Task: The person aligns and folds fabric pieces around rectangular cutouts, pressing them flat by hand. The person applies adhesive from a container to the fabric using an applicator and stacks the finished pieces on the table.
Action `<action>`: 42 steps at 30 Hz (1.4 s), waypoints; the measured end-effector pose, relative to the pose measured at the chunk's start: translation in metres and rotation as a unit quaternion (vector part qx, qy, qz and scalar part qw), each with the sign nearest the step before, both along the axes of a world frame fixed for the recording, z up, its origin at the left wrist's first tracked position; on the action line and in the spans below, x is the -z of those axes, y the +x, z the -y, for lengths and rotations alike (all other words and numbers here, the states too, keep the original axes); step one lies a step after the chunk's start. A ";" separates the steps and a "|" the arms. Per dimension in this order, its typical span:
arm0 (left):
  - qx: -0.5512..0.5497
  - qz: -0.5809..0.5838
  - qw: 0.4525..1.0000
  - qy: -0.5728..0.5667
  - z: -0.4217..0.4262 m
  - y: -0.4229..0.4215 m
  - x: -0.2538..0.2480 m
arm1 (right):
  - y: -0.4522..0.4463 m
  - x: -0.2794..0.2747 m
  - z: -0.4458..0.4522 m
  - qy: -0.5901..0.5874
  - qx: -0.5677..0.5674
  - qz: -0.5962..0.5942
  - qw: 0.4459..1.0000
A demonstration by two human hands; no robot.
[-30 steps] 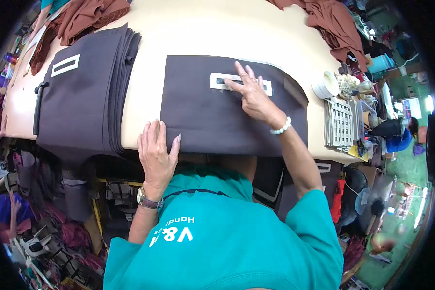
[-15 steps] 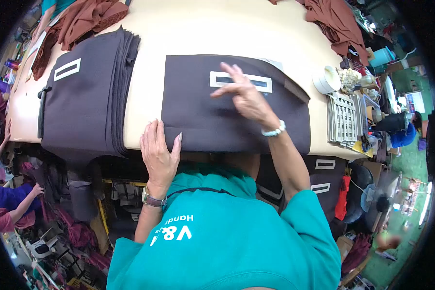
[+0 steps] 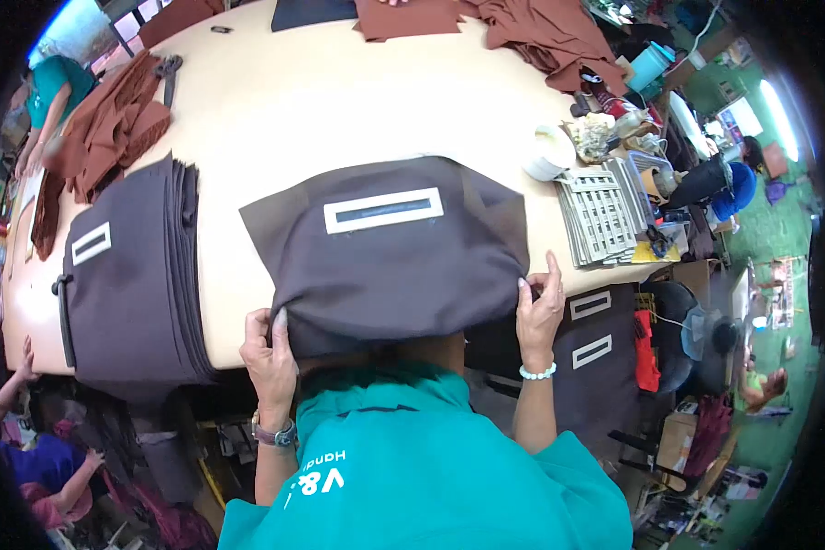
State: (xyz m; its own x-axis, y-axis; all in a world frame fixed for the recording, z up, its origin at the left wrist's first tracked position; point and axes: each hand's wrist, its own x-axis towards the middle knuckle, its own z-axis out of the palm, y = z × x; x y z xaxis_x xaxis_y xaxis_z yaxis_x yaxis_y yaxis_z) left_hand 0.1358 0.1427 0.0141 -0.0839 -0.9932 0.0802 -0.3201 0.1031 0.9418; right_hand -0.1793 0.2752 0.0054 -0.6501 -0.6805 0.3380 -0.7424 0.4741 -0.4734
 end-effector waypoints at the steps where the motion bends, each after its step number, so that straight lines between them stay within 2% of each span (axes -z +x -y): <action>1: 0.002 -0.067 0.998 0.009 0.007 -0.002 0.000 | -0.004 -0.006 0.006 -0.042 -0.004 0.101 0.994; 2: 0.003 -0.133 0.991 0.018 0.014 -0.003 0.001 | -0.012 -0.014 0.015 -0.082 -0.012 0.201 0.976; 3: 0.024 -0.157 0.987 0.019 0.026 -0.001 0.001 | -0.022 -0.020 0.025 -0.122 -0.024 0.298 0.946; 4: 0.013 -0.152 0.988 -0.012 0.038 -0.006 -0.008 | -0.035 -0.023 0.036 -0.211 -0.063 0.362 0.906; 6: -0.007 -0.140 0.987 -0.075 0.071 -0.020 -0.035 | -0.058 -0.045 0.073 -0.274 -0.104 0.331 0.897; 8: 0.020 -0.248 0.968 -0.031 0.108 -0.035 -0.061 | -0.078 -0.071 0.118 -0.301 -0.130 0.409 0.851; 10: 0.113 -0.325 0.937 0.060 0.177 -0.029 -0.046 | -0.106 -0.074 0.174 -0.256 -0.128 0.393 0.874; 14: 0.119 -0.317 0.939 0.055 0.300 -0.054 -0.070 | -0.149 -0.087 0.286 -0.220 -0.142 0.352 0.899; 16: 0.076 -0.273 0.958 -0.039 0.333 -0.063 -0.112 | -0.153 -0.138 0.315 -0.250 -0.145 0.338 0.895; 18: 0.119 -0.275 0.947 -0.117 0.336 -0.058 -0.164 | -0.155 -0.185 0.327 -0.394 -0.218 0.353 0.820; 20: 0.175 -0.310 0.920 -0.164 0.321 -0.053 -0.203 | -0.158 -0.223 0.326 -0.466 -0.272 0.332 0.774; 22: 0.214 -0.337 0.906 -0.140 0.277 -0.044 -0.221 | -0.154 -0.245 0.304 -0.473 -0.359 0.344 0.727; 23: 0.227 -0.309 0.905 -0.184 0.263 -0.041 -0.221 | -0.178 -0.238 0.303 -0.464 -0.398 0.351 0.710; 24: 0.174 -0.294 0.921 -0.190 0.229 -0.045 -0.220 | -0.141 -0.245 0.274 -0.442 -0.366 0.346 0.742; 26: 0.185 -0.200 0.930 -0.245 0.212 -0.033 -0.193 | -0.154 -0.218 0.264 -0.399 -0.372 0.344 0.764; 27: 0.187 -0.192 0.940 -0.211 0.201 -0.028 -0.176 | -0.152 -0.202 0.253 -0.378 -0.378 0.393 0.748; 28: 0.189 -0.185 0.948 -0.177 0.190 -0.023 -0.158 | -0.128 -0.193 0.231 -0.339 -0.331 0.430 0.769; 30: 0.189 -0.140 0.956 -0.176 0.181 -0.010 -0.111 | -0.130 -0.149 0.214 -0.294 -0.314 0.454 0.780; 33: 0.185 -0.162 0.967 -0.063 0.150 0.000 -0.068 | -0.119 -0.093 0.184 -0.208 -0.287 0.505 0.787; 34: 0.172 -0.148 0.973 -0.033 0.143 0.003 -0.055 | -0.113 -0.078 0.174 -0.176 -0.273 0.493 0.807; 35: 0.142 -0.182 0.973 0.022 0.133 0.004 -0.045 | -0.107 -0.065 0.163 -0.151 -0.263 0.486 0.820; 38: 0.113 -0.206 0.970 0.062 0.113 0.016 -0.015 | -0.090 -0.030 0.126 -0.176 -0.207 0.456 0.848; 39: 0.112 -0.199 0.970 0.081 0.105 0.024 -0.007 | -0.080 -0.033 0.107 -0.133 -0.193 0.423 0.875; 40: 0.114 -0.177 0.973 0.099 0.094 0.029 -0.006 | -0.071 -0.041 0.086 -0.090 -0.179 0.389 0.899; 41: 0.116 -0.154 0.974 0.119 0.081 0.033 -0.011 | -0.066 -0.037 0.067 -0.087 -0.162 0.433 0.883; 42: 0.119 -0.131 0.974 0.139 0.068 0.037 -0.016 | -0.068 -0.022 0.047 -0.076 -0.162 0.404 0.897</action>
State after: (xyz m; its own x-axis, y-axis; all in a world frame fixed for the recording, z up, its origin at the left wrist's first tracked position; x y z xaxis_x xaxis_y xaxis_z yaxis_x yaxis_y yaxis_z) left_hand 0.1724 0.0745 0.0302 -0.3276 -0.9343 -0.1403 -0.0639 -0.1262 0.9899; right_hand -0.2470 0.2277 0.0269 -0.5016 -0.8637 -0.0486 -0.2155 0.1792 -0.9599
